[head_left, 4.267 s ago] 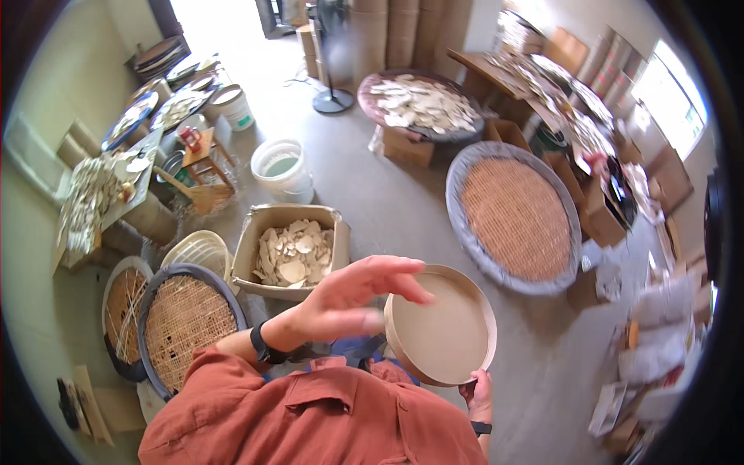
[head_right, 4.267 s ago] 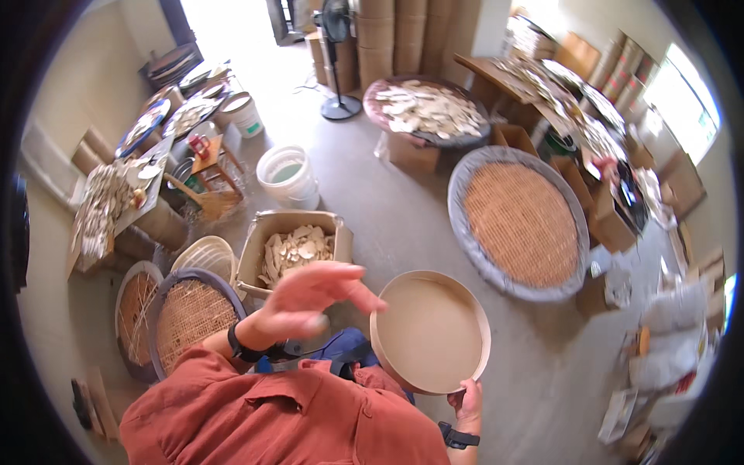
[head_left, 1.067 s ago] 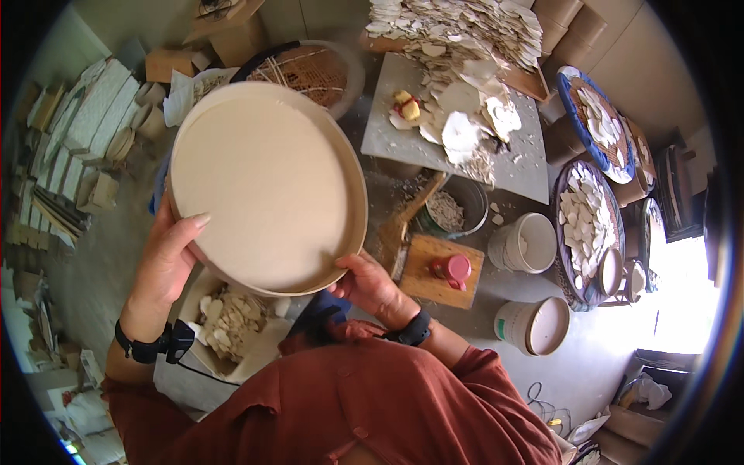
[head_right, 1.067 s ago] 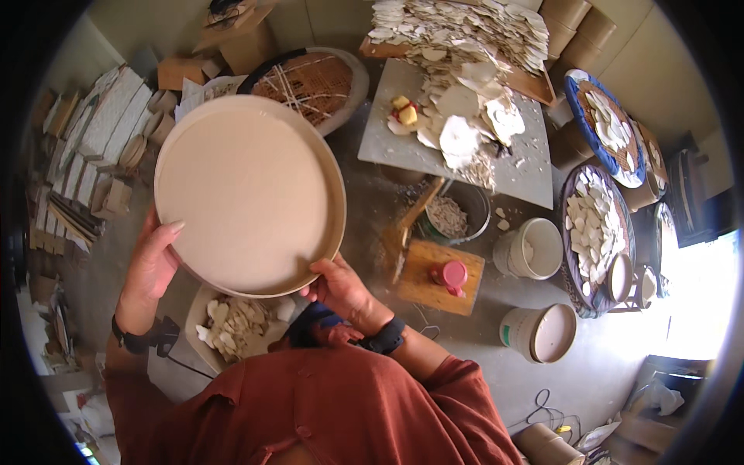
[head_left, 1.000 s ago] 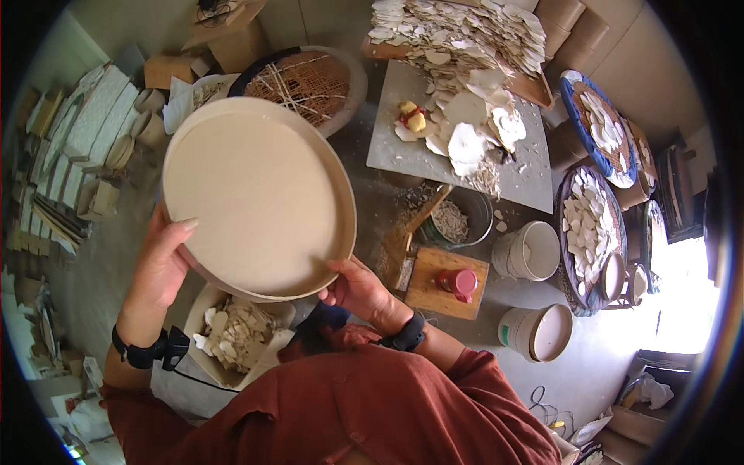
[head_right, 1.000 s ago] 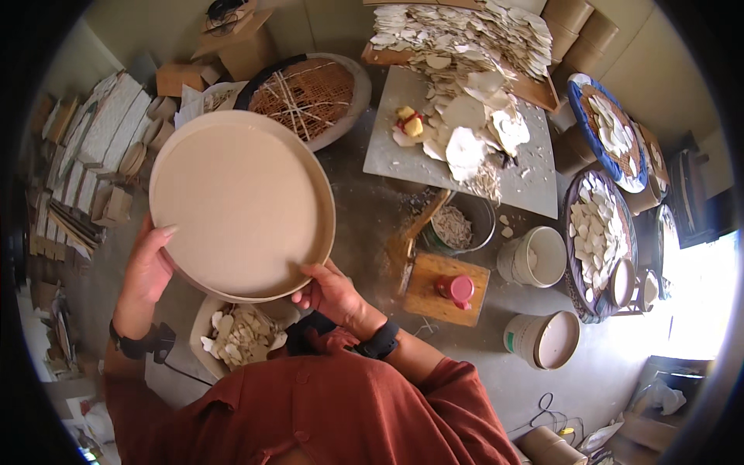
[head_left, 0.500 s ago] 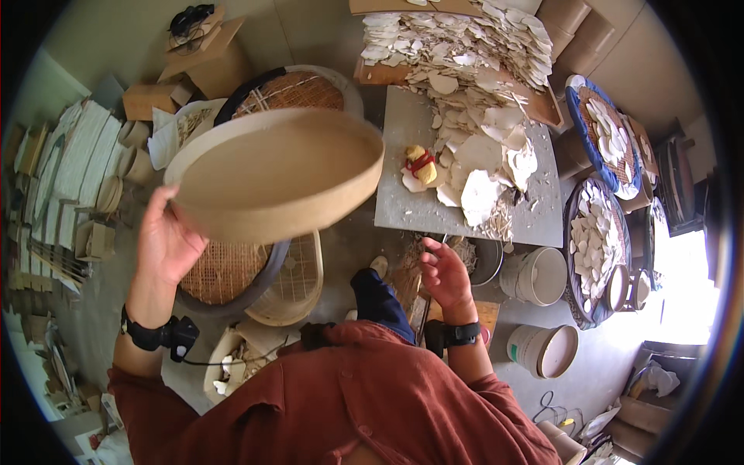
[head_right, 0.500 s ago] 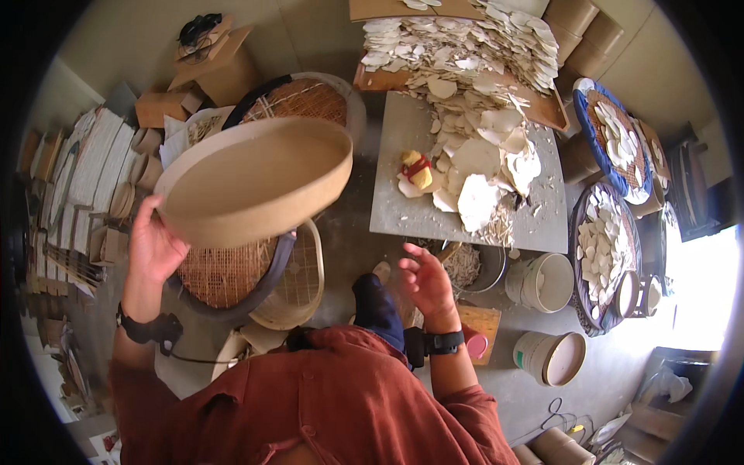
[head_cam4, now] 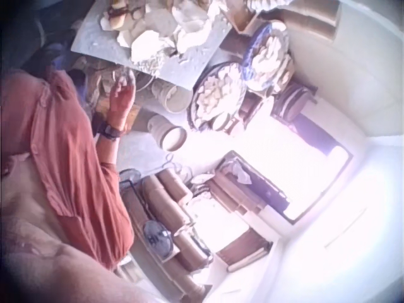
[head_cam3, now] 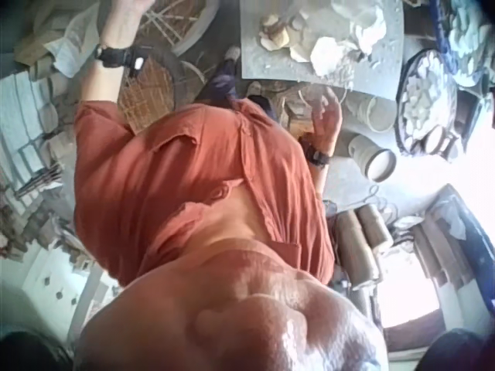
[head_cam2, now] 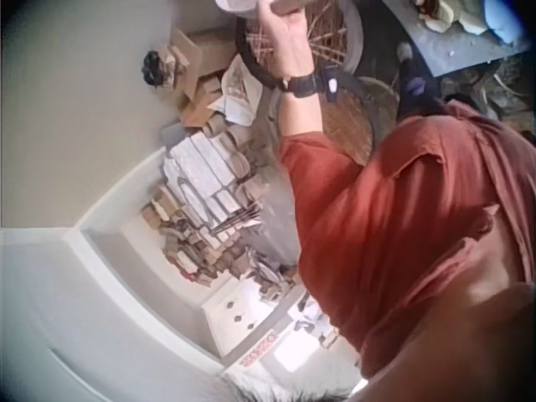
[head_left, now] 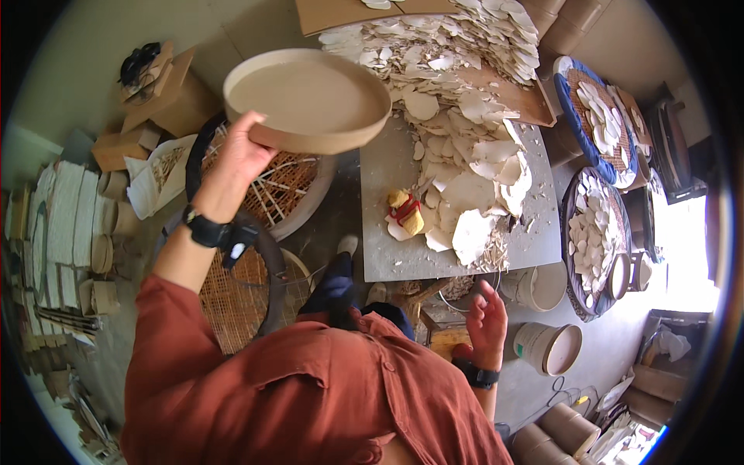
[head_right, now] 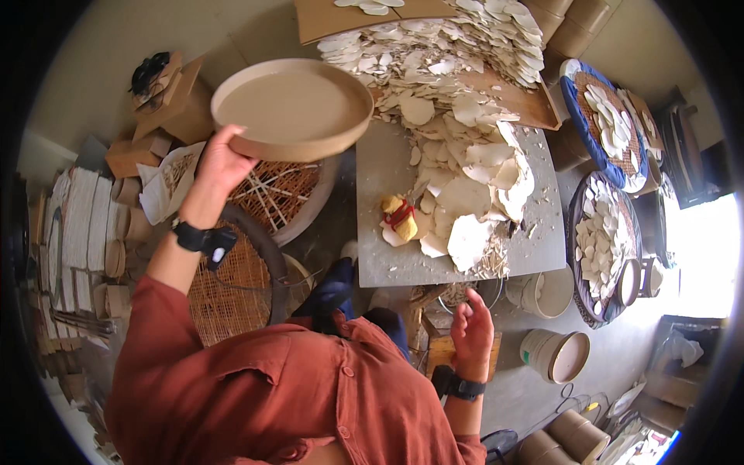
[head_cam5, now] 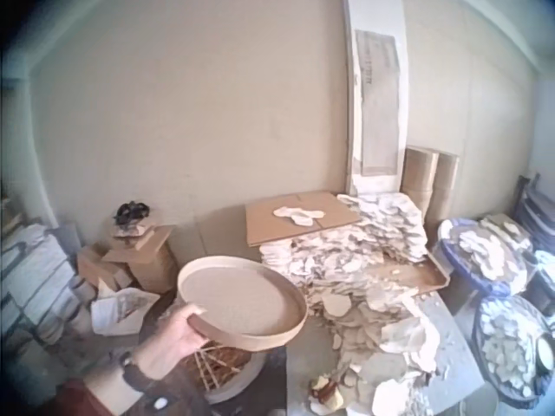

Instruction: Moving containers, sweeping debris, and packing sliced medicinal herbs (likely Poria cocos) into large storage barrels.

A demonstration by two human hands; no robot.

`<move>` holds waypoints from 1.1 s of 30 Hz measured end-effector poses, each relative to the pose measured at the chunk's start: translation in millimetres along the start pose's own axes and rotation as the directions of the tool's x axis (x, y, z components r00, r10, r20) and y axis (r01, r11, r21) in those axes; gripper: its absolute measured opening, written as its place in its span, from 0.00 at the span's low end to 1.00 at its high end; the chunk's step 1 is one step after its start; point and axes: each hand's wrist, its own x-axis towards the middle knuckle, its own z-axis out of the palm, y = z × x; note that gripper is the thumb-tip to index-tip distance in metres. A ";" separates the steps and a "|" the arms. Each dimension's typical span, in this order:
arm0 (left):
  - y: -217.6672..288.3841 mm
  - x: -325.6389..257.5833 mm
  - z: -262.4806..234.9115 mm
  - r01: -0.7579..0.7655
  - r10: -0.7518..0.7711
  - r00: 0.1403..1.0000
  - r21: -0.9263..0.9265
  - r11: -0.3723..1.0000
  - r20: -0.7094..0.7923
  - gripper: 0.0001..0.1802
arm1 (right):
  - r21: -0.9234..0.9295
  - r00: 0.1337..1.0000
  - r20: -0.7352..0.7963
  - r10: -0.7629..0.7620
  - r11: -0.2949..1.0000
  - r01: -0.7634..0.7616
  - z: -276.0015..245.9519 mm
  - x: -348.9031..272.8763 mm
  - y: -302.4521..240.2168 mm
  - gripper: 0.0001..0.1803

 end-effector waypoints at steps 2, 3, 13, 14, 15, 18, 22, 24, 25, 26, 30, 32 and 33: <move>-27.8 74.2 -13.4 0.071 -0.070 0.997 0.076 0.995 -0.022 0.32 | -0.004 0.996 -0.071 -0.051 0.999 0.051 5.6 6.9 2.5 0.19; -42.3 107.2 -17.0 0.115 -0.118 0.993 0.095 0.989 0.023 0.29 | 0.003 0.993 -0.095 -0.066 0.998 0.066 11.8 10.4 7.2 0.19; -162.4 343.5 -111.5 0.394 -0.394 0.919 -0.041 0.918 0.019 0.16 | 0.126 0.868 -0.495 -0.033 0.986 0.110 100.6 87.8 45.9 0.13; -166.7 356.4 -132.3 0.400 -0.400 0.917 -0.041 0.916 0.016 0.16 | 0.105 0.823 -0.567 -0.035 0.988 0.115 113.3 97.4 47.5 0.13; -172.0 369.6 -157.9 0.483 -0.481 0.875 -0.045 0.874 0.058 0.16 | 0.085 0.773 -0.634 -0.037 0.990 0.117 126.1 105.7 48.9 0.12; -181.4 364.0 -151.9 0.653 -0.644 0.751 0.020 0.757 -0.147 0.19 | 0.103 0.708 -0.705 -0.027 0.985 0.140 151.2 122.2 55.8 0.13; -172.9 374.9 -163.7 0.691 -0.627 0.714 0.170 0.702 -0.312 0.21 | 0.159 0.689 -0.724 0.027 0.979 0.129 166.3 143.9 55.9 0.14; -169.3 391.9 -178.8 0.651 -0.566 0.746 0.206 0.731 -0.350 0.20 | 0.122 0.676 -0.736 0.031 0.989 0.088 166.2 161.9 53.5 0.14; -168.5 401.8 -185.2 0.608 -0.504 0.778 0.245 0.755 -0.376 0.20 | 0.082 0.665 -0.746 0.025 0.995 0.054 163.1 172.8 51.6 0.14; -164.6 411.3 -192.2 0.581 -0.481 0.805 0.293 0.759 -0.348 0.18 | 0.063 0.679 -0.733 0.035 0.998 0.016 163.0 185.5 48.9 0.14; -128.5 419.0 -216.9 0.541 -0.434 0.835 0.360 0.760 -0.339 0.14 | -0.164 0.701 -0.707 -0.090 0.986 -0.039 190.1 232.9 39.0 0.13; -104.8 399.5 -193.0 0.505 -0.412 0.851 0.291 0.813 -0.326 0.14 | -0.215 0.740 -0.669 -0.067 0.971 -0.107 181.2 248.9 37.4 0.13; -94.4 390.5 -203.1 0.493 -0.407 0.854 0.255 0.832 -0.324 0.14 | -0.269 0.788 -0.614 -0.032 0.948 -0.172 178.0 259.0 36.5 0.12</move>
